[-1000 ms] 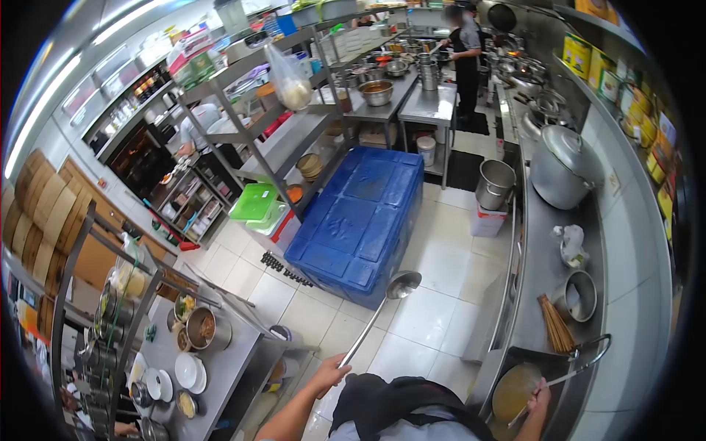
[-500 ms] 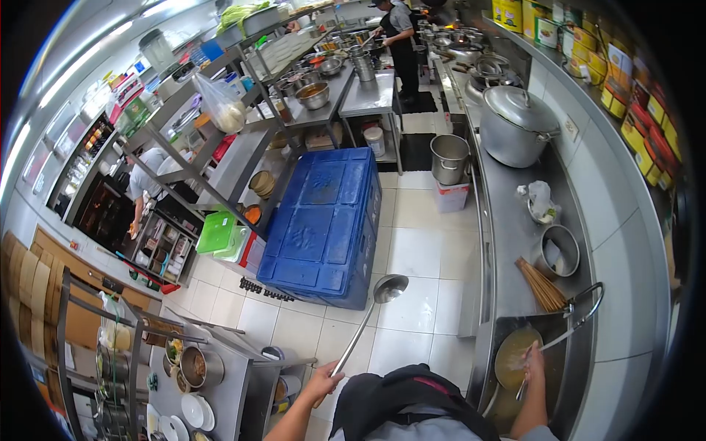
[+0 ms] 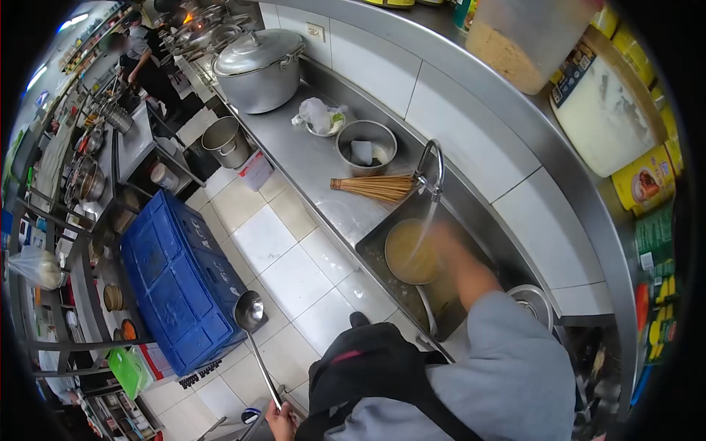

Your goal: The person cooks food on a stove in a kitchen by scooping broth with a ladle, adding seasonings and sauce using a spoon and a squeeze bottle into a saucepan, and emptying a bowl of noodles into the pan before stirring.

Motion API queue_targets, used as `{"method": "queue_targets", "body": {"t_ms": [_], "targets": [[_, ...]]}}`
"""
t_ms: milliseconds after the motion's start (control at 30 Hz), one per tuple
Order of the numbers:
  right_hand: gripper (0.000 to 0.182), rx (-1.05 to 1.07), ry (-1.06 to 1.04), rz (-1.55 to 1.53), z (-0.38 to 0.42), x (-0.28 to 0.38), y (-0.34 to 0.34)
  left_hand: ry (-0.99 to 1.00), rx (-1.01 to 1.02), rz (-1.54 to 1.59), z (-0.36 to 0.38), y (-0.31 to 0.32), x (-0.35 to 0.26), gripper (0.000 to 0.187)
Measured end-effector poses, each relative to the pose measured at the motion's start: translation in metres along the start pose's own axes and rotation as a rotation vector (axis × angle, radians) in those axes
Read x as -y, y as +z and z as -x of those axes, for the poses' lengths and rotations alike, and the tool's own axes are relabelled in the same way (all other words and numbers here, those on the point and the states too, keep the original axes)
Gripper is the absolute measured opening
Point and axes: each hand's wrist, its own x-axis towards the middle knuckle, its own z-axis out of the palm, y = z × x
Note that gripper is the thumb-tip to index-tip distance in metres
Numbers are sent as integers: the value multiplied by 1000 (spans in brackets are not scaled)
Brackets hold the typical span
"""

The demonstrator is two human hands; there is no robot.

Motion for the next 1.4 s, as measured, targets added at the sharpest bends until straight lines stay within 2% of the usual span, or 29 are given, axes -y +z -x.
{"method": "queue_targets", "body": {"t_ms": [67, 167, 233, 267, 300, 333, 367, 400, 433, 467, 500, 533, 567, 633, 667, 700, 767, 833, 900, 967, 1100, 1167, 1200, 1300, 1333, 1367, 1400], "targets": [[38, 41, 95, -1, 21, 40, -22, -22, -17, -43, 3, 1, -5, 18], [36, 113, 121, -177, 23, 62, -36, -13, -92, -61, 7, 6, -10, 13], [39, 263, 73, -531, 6, 54, -33, -64, -81, -51, -2, 1, 2, 24], [41, 408, 64, -798, -4, 45, -30, -19, -35, -34, -13, -12, 25, 23], [44, 611, 107, -1028, -14, 33, -25, -83, -84, -31, -3, -7, 19, 20], [42, 437, 76, -991, 23, 59, -28, -61, -97, -52, -7, -12, 30, 16], [35, 606, 9, -752, 26, 62, -24, -89, -108, -12, -3, -7, 25, 21], [29, 630, 152, -614, 57, 89, -28, -50, -107, -1, -3, -7, 30, 26], [30, 757, 214, -432, 65, 89, -25, -14, -88, 3, -6, -7, 34, 30], [27, 717, 52, -415, 98, 99, -21, -1, -127, 30, -4, -7, 33, 30], [31, 749, -3, -344, 105, 90, -14, -35, -102, -5, -2, -6, 30, 35], [36, 646, -17, -287, 107, 81, -6, -72, -64, -45, 0, -4, 27, 39], [36, 651, -24, -279, 101, 74, -2, -73, -69, -34, 0, -1, 28, 39], [43, 536, 170, -127, 90, 62, 2, -103, -76, -44, -1, -1, 29, 40], [44, 334, 264, -208, 95, 65, 8, -102, -58, -63, -4, -4, 35, 41], [44, 332, 264, -210, 84, 57, 5, -101, -56, -65, -4, -4, 32, 41], [43, 438, 543, -303, 34, 15, -8, -102, -66, -61, -1, -2, 19, 40], [38, 375, 516, -618, 0, 19, -25, -87, -58, -82, 0, -2, 9, 41], [36, 191, 585, -1056, 9, 96, -38, -81, -50, -107, 0, -1, 5, 41], [35, 454, 481, -1156, 28, 149, -61, -69, -45, -132, -2, -1, 4, 41], [36, 593, 423, -1214, 2, 157, -61, -56, -20, -171, -5, -4, 6, 40], [30, 760, 343, -1286, -18, 147, -59, -92, -38, -186, -5, -4, 7, 38], [23, 743, 289, -1286, -22, 144, -59, -90, -42, -182, -5, -5, 9, 38], [21, 730, 240, -1445, -26, 145, -74, -110, -29, -242, -4, -7, 14, 39], [19, 580, 316, -1535, -24, 151, -82, -108, -7, -240, -2, -7, 14, 39], [19, 581, 312, -1538, -22, 159, -88, -102, 15, -240, -1, -8, 13, 39], [22, 475, 305, -1597, -18, 168, -93, -93, 17, -243, -1, -8, 13, 39]]}}
